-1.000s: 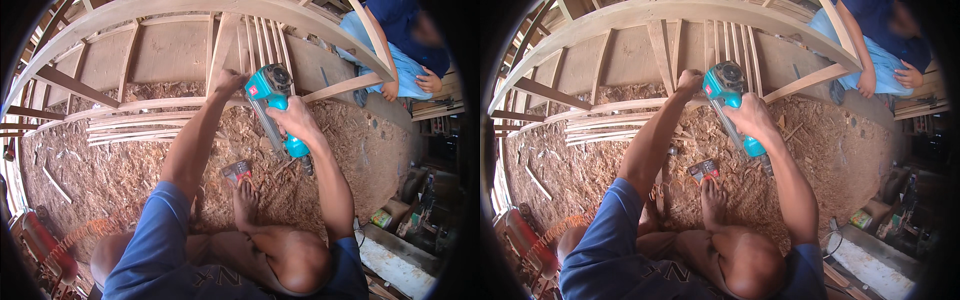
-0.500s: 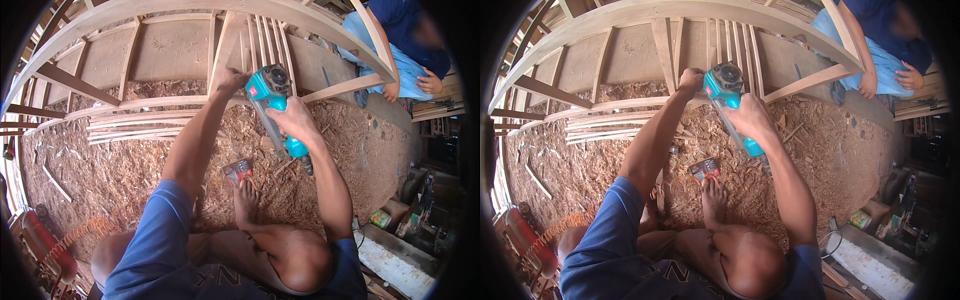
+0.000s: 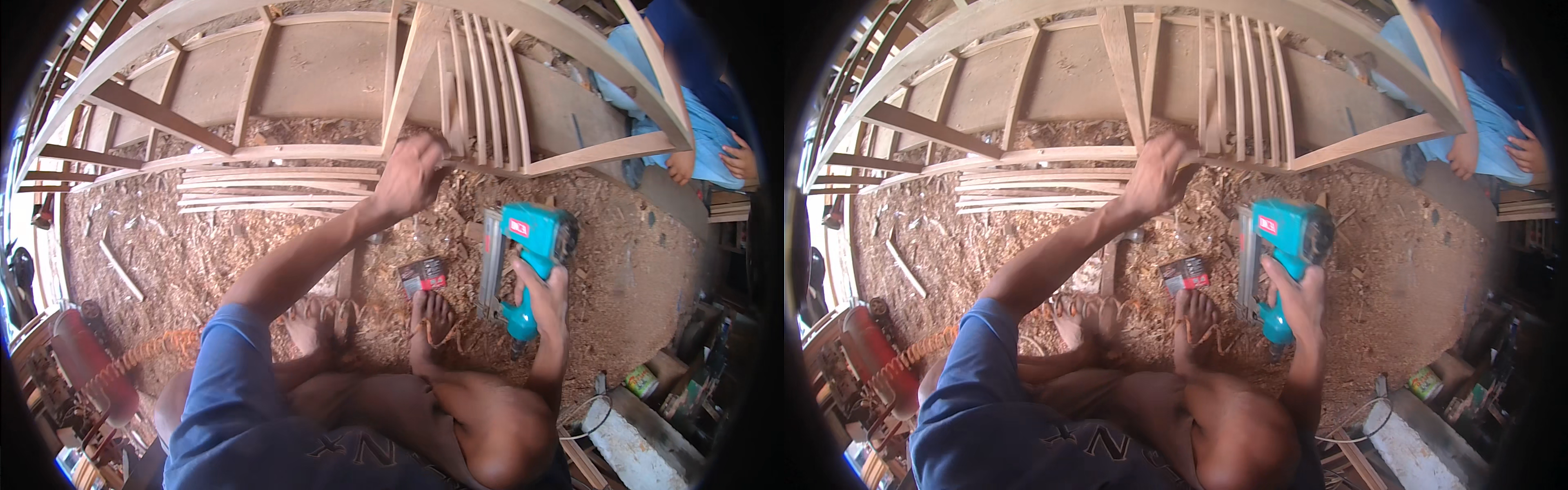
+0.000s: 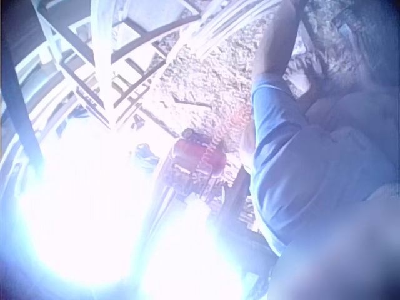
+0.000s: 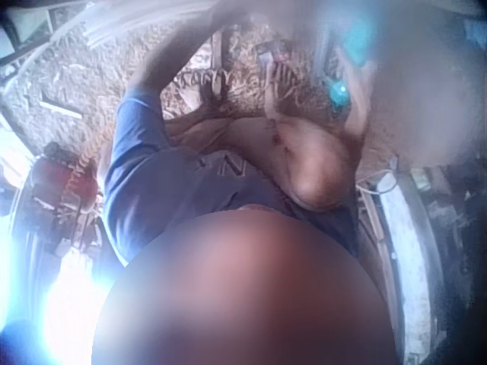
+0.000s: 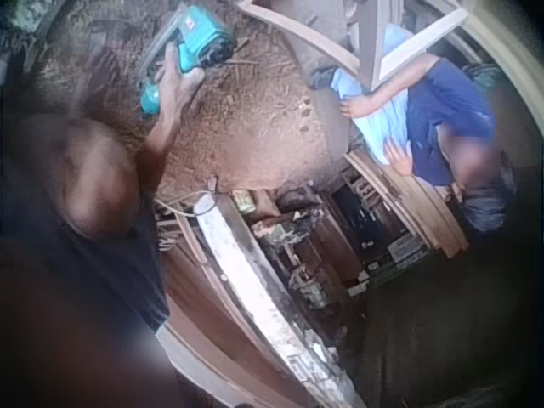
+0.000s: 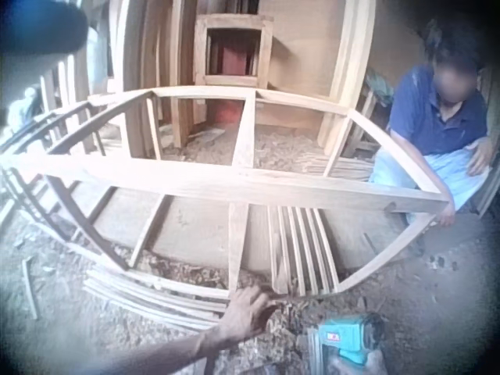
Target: The person retrieves a nail gun and staples, then sits on the floor to assemble a wooden frame. They place thin wooden slats into the frame and secure them using the nail gun.
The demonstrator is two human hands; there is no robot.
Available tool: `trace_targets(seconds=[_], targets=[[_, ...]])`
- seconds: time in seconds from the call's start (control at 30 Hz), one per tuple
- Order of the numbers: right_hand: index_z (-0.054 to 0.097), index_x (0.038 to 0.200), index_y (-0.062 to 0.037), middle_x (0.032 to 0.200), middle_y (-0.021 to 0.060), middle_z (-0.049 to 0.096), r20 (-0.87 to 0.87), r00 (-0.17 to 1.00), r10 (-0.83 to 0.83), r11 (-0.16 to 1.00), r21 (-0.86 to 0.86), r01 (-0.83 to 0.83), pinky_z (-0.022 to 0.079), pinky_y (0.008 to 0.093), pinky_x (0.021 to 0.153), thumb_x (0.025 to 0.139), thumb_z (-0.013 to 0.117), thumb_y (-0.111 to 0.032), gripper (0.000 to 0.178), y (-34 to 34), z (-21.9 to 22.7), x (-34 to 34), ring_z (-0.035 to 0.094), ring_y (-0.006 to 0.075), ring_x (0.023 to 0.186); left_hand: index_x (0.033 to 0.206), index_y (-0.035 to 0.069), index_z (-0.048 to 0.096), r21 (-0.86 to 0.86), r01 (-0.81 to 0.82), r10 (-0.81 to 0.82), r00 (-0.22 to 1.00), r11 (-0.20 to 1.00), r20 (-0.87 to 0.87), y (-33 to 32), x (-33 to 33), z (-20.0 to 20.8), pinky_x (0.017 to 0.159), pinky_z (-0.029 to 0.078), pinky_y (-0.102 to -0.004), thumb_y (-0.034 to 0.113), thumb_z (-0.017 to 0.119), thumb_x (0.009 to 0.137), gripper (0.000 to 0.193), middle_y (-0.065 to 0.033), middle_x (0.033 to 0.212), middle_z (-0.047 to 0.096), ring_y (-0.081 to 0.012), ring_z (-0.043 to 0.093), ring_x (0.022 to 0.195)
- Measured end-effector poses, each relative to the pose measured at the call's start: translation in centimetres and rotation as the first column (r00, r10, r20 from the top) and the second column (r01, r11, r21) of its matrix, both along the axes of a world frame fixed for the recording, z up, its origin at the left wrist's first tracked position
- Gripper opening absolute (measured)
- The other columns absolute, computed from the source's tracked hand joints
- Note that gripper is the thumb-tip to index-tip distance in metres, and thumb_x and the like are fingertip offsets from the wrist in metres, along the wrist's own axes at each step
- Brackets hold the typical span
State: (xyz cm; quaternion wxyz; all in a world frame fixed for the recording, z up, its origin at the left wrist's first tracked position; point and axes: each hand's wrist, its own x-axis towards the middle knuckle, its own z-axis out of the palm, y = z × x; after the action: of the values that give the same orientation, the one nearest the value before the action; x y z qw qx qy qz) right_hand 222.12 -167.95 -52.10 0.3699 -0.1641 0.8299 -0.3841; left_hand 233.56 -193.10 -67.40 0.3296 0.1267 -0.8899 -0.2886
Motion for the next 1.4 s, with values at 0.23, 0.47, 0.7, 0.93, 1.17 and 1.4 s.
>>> trace_targets(seconds=[0.23,0.47,0.7,0.93,1.17,1.4], targets=[[0.060,0.081,-0.0043,0.057,0.0028,0.055,0.054,0.967,-0.247,0.969,-0.010,0.248,0.038,0.0286,0.045,0.090,0.073,-0.020,0.023,5.8,-3.5,3.0,0.051,0.0120,0.045,0.100,0.004,0.068,0.414,-0.797,0.569,0.604,0.440,0.558,1.3,11.2,-4.6,0.066,0.058,-0.0363,0.037,0.056,0.102,0.036,-0.0148,0.084,0.072,-0.0222,0.069,0.073],[0.066,0.078,-0.0011,0.056,0.0037,0.058,0.039,0.965,-0.259,0.966,0.042,0.257,0.042,0.0326,0.052,0.091,0.073,-0.026,0.030,9.4,-6.4,2.7,0.055,0.0134,0.049,0.076,-0.005,0.070,0.347,-0.900,0.417,0.431,0.264,0.800,-4.1,13.3,-7.7,0.059,0.057,-0.0358,0.057,0.074,0.082,0.062,-0.0197,0.072,0.071,-0.0250,0.067,0.062],[0.066,0.101,-0.0050,0.060,0.0019,0.054,0.476,0.758,-0.447,0.812,-0.140,0.567,0.041,0.0319,0.042,0.091,0.070,-0.021,0.020,16.1,-13.5,-0.3,0.052,0.0156,0.043,0.094,-0.004,0.067,0.793,-0.560,0.459,0.655,-0.238,0.600,-4.3,13.5,-9.2,0.045,0.051,-0.0343,0.026,0.080,0.084,0.035,-0.0125,0.075,0.068,-0.0230,0.068,0.060],[0.064,0.111,-0.0019,0.076,0.0153,0.066,-0.165,0.922,-0.350,0.917,0.140,0.373,0.053,0.0435,0.063,0.092,0.069,-0.032,0.036,20.4,-18.8,-1.2,0.068,0.0330,0.068,0.102,0.001,0.059,0.852,-0.290,0.678,0.516,-0.436,0.523,-1.1,11.7,-1.9,0.051,0.039,-0.0292,0.022,0.072,0.089,0.027,-0.0107,0.098,0.056,-0.0151,0.046,0.063],[0.063,0.123,-0.0031,0.121,0.0231,0.065,-0.694,0.719,-0.022,0.992,0.073,0.100,0.054,0.0451,0.091,0.092,0.070,-0.024,0.038,7.9,-12.4,-2.7,0.066,0.0383,0.107,0.101,0.009,0.042,0.986,-0.161,0.954,0.301,0.029,0.021,13.4,2.4,5.4,0.052,0.045,-0.0289,0.019,0.052,0.102,0.014,-0.0068,0.080,0.056,-0.0106,0.051,0.070],[0.052,0.138,-0.0072,0.146,0.0127,0.045,-0.862,0.094,0.498,0.688,0.327,-0.647,0.044,0.0429,0.110,0.082,0.079,-0.025,0.065,-11.3,-13.0,-6.1,0.051,0.0290,0.128,0.098,0.011,0.045,0.719,0.240,0.697,0.183,0.652,-0.693,11.7,5.8,19.0,0.054,0.055,-0.0305,0.016,0.056,0.102,0.013,-0.0078,0.083,0.060,-0.0155,0.060,0.068]])
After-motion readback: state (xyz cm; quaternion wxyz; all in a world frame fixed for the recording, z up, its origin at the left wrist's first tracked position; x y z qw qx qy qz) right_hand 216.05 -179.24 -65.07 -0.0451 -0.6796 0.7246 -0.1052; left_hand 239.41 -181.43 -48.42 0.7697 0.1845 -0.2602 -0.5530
